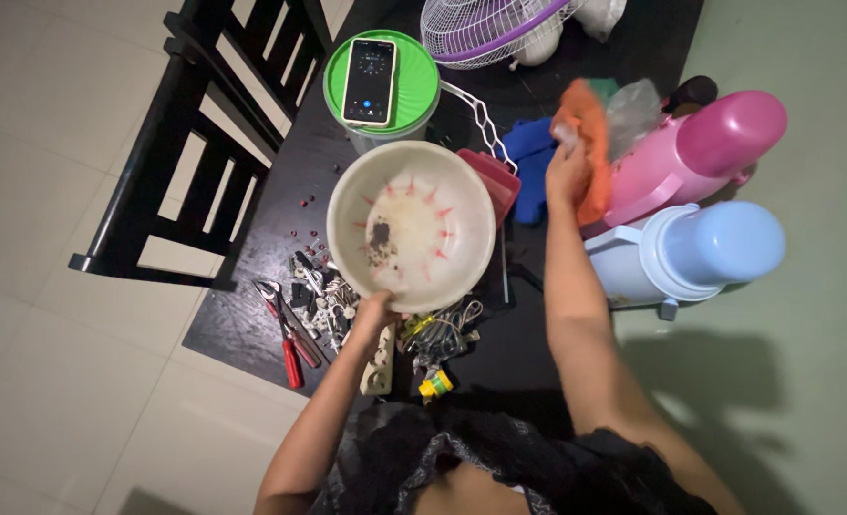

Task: The person sorts a mixed pile of small tools and hardware from a white bowl onto a black table, handling items one by one. After emptying the bowl, they wipe its interior with a blue cloth.

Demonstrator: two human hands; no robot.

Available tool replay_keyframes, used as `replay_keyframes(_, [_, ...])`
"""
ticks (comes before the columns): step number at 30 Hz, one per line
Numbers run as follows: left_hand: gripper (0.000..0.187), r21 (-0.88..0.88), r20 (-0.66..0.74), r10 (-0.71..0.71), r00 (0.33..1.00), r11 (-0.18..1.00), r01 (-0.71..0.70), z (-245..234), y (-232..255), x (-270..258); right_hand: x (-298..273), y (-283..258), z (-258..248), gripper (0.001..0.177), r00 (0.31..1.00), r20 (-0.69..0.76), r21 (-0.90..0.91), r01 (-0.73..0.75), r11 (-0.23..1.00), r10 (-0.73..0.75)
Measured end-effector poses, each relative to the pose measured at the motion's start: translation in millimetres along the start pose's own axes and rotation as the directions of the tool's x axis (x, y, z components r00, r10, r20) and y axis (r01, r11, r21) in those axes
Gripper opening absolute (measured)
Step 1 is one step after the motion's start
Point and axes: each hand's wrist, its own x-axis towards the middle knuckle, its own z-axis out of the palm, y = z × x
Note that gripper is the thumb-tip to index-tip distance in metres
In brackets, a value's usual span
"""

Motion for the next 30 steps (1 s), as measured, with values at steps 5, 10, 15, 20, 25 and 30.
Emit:
replay_keyframes(5, [0.054, -0.015, 0.0, 0.006, 1.0, 1.0, -0.006, 17, 11, -6, 34, -17, -3, 0.052, 0.985, -0.011, 0.412, -0.15, 0.899, 0.169])
replay_keyframes(10, [0.055, -0.021, 0.012, 0.022, 1.0, 1.0, -0.021, 21, 19, -16, 4, -20, 4, 0.056, 0.984, 0.026, 0.39, -0.175, 0.904, 0.179])
replay_keyframes(15, [0.052, 0.006, -0.037, -0.021, 0.999, 1.0, 0.021, 15, 18, -11, -61, -8, 4, 0.081, 0.959, 0.093, -0.259, -0.235, 0.937, 0.267])
replay_keyframes(20, [0.046, 0.01, -0.025, 0.014, 1.0, 1.0, -0.014, -4, 3, -2, -72, -2, -12, 0.053, 0.866, 0.282, -0.267, -0.343, 0.901, 0.413])
replay_keyframes(25, [0.047, -0.055, -0.002, 0.022, 1.0, 0.998, -0.022, -12, -2, 3, -17, -19, -17, 0.044, 0.994, -0.064, 0.46, -0.051, 0.887, 0.09])
replay_keyframes(30, [0.048, -0.055, 0.02, 0.057, 0.998, 0.997, -0.056, -15, 1, -2, 3, -32, -43, 0.035, 0.991, -0.082, 0.309, -0.076, 0.948, 0.106])
